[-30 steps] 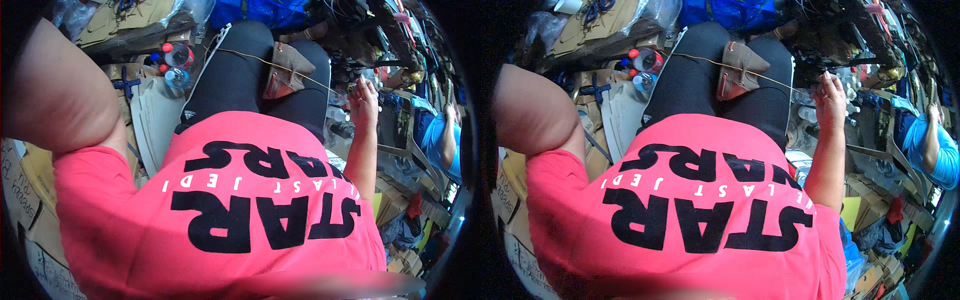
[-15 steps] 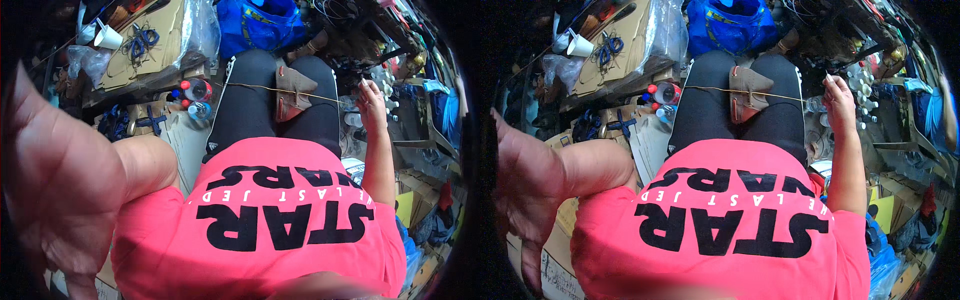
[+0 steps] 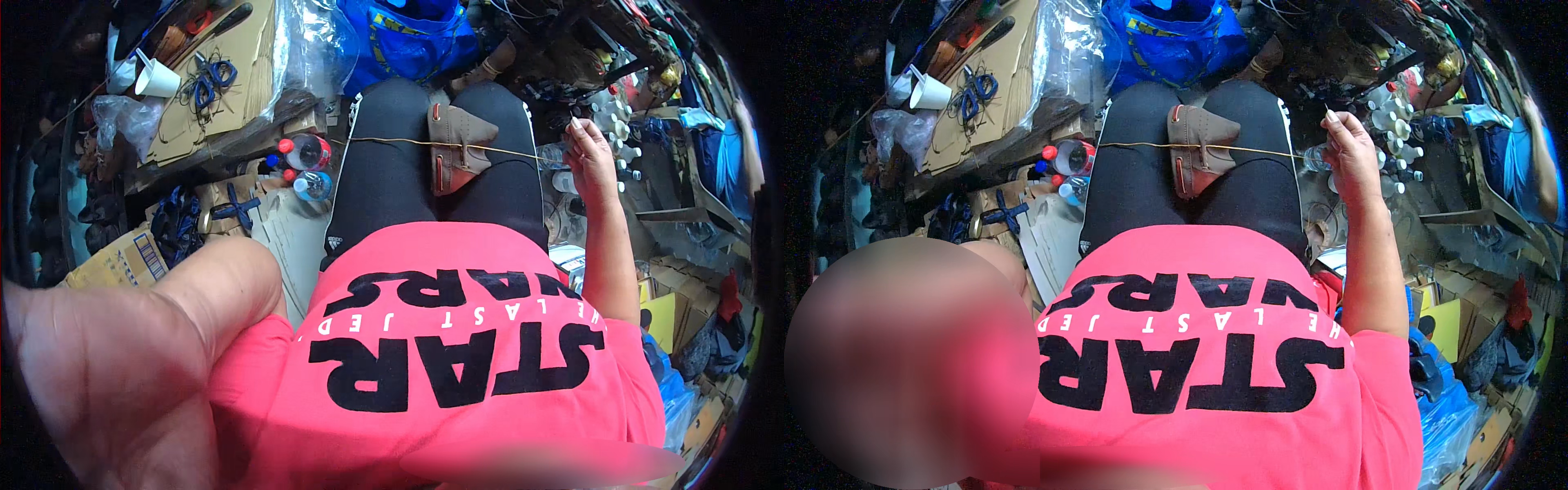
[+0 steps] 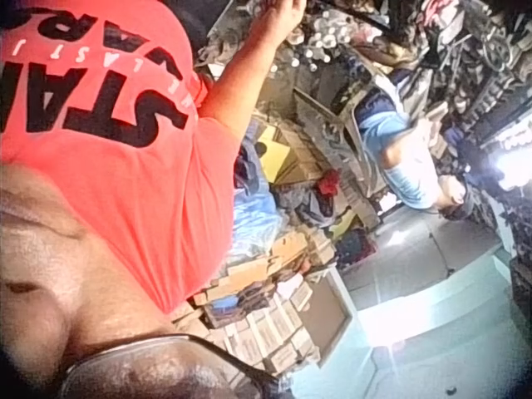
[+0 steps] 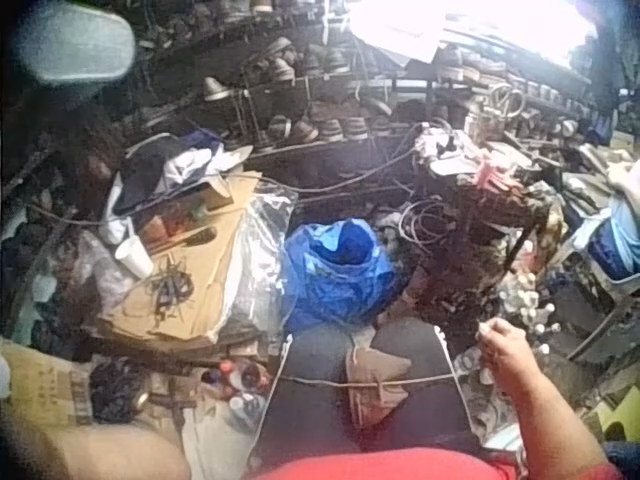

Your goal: Manually stitching or threading a leather shoe component using a needle and thread.

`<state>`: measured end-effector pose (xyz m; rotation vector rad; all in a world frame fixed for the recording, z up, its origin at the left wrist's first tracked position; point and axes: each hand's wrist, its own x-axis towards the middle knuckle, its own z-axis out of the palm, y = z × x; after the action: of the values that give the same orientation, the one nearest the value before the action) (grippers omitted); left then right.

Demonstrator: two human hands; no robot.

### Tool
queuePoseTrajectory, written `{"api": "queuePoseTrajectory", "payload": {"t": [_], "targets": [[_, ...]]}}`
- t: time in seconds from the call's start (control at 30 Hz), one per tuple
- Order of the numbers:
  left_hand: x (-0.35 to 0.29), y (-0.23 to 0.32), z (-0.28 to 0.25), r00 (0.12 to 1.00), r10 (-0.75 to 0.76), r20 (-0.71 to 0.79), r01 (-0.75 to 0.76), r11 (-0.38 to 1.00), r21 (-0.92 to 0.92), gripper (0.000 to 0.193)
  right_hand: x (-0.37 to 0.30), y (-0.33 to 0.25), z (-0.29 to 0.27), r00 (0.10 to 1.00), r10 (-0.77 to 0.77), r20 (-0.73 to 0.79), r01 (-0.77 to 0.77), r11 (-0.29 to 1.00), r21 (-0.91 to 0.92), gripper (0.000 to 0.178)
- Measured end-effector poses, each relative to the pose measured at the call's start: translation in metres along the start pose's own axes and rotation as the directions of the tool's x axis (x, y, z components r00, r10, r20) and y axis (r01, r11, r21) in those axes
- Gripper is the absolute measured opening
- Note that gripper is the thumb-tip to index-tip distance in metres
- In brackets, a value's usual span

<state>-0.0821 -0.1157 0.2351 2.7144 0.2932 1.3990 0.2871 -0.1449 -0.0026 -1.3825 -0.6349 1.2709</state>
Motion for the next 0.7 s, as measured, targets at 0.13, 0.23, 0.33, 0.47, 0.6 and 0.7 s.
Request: {"api": "queuePoseTrajectory", "payload": {"t": [0.13, 0.23, 0.33, 0.47, 0.6, 0.7], "targets": [[-0.004, 0.0, -0.006, 0.999, 0.018, -0.03, -0.019, 0.999, -0.033, 0.027, 0.0, 0.004, 0.0, 0.999, -0.001, -0.033, 0.001, 1.0, -0.005, 0.014], [-0.008, -0.003, -0.014, 0.998, 0.031, -0.053, -0.034, 0.998, -0.057, 0.027, -0.001, 0.003, 0.005, 0.997, 0.007, -0.071, -0.006, 1.0, 0.023, 0.013], [-0.003, 0.001, -0.007, 0.996, 0.043, -0.073, -0.049, 0.996, -0.07, 0.027, 0.001, 0.005, 0.004, 1.0, -0.001, -0.02, 0.001, 0.999, 0.033, 0.013], [0.005, -0.001, 0.005, 0.995, 0.065, -0.079, -0.072, 0.994, -0.082, 0.027, -0.002, 0.006, 0.002, 0.997, -0.018, -0.08, 0.02, 1.0, 0.022, 0.013], [0.004, -0.004, 0.0, 0.992, 0.084, -0.098, -0.093, 0.991, -0.096, 0.027, -0.002, 0.009, -0.001, 0.998, -0.014, -0.065, 0.015, 1.0, 0.013, 0.013], [-0.003, -0.005, -0.009, 0.987, 0.084, -0.135, -0.099, 0.989, -0.113, 0.026, 0.0, 0.005, 0.005, 0.999, -0.001, -0.046, 0.001, 1.0, -0.005, 0.014]]}}
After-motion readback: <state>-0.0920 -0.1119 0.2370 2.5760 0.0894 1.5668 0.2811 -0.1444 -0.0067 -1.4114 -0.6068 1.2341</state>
